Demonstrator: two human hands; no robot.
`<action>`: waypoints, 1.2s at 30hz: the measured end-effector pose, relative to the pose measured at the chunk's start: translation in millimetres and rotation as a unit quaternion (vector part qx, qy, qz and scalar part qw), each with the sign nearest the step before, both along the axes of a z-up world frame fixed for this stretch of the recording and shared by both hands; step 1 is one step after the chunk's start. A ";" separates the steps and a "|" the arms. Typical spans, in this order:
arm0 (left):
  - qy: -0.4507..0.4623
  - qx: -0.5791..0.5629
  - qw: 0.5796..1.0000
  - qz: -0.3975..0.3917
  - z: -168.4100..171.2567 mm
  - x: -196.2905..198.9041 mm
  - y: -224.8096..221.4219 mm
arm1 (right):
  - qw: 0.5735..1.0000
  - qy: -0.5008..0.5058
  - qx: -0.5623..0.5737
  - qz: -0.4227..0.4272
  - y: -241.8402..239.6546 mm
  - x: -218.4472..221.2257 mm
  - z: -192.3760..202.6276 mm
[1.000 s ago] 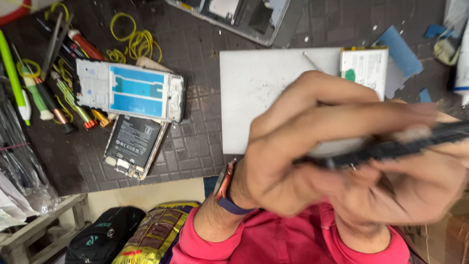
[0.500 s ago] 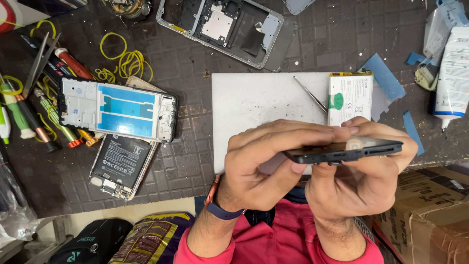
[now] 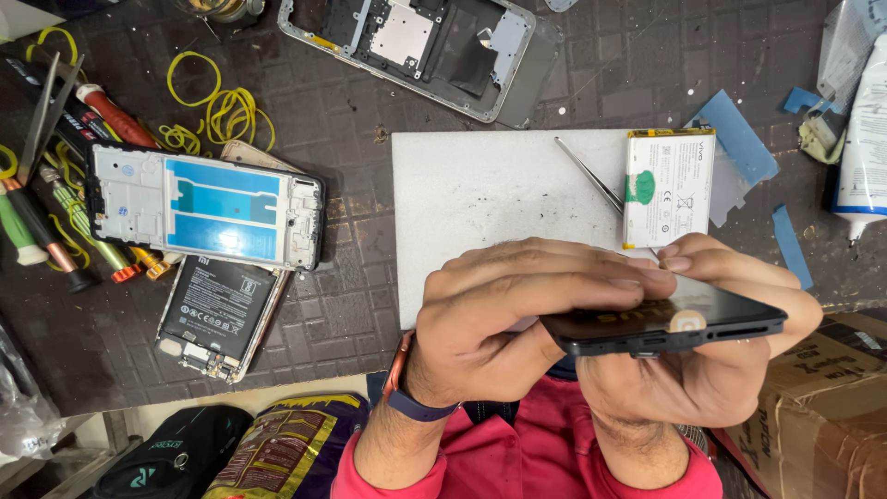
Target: The person reassembles a smartphone by connecting ribbon cables, installing a battery, and applying adhesive to the frame. They use tweezers and a plastic spudger to manipulate small components and secure the battery.
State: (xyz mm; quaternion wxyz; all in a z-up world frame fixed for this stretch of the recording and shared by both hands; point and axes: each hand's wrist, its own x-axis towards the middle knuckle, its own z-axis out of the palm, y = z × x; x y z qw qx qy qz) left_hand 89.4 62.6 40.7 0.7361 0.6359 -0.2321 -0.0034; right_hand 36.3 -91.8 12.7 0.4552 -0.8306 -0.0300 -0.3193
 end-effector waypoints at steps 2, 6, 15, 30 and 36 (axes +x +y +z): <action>0.006 -0.010 1.000 -0.001 -1.1 -1.0 -1.0 | 1.000 0.000 -0.013 0.004 -1.0 0.4 0.7; 0.010 -0.021 1.000 0.000 -3.1 -1.6 -2.1 | 0.999 0.006 0.028 0.027 0.8 2.3 3.9; 0.049 0.016 0.998 0.032 -7.0 -7.9 0.9 | 0.994 -0.012 0.105 0.040 -1.1 8.9 5.9; 0.037 0.006 0.999 0.038 0.8 -8.0 1.8 | 0.951 -0.068 -0.268 0.138 -33.8 26.5 57.5; 0.037 0.012 0.999 0.032 -2.4 -9.1 3.6 | 0.978 0.049 -0.175 0.102 -20.9 16.4 54.5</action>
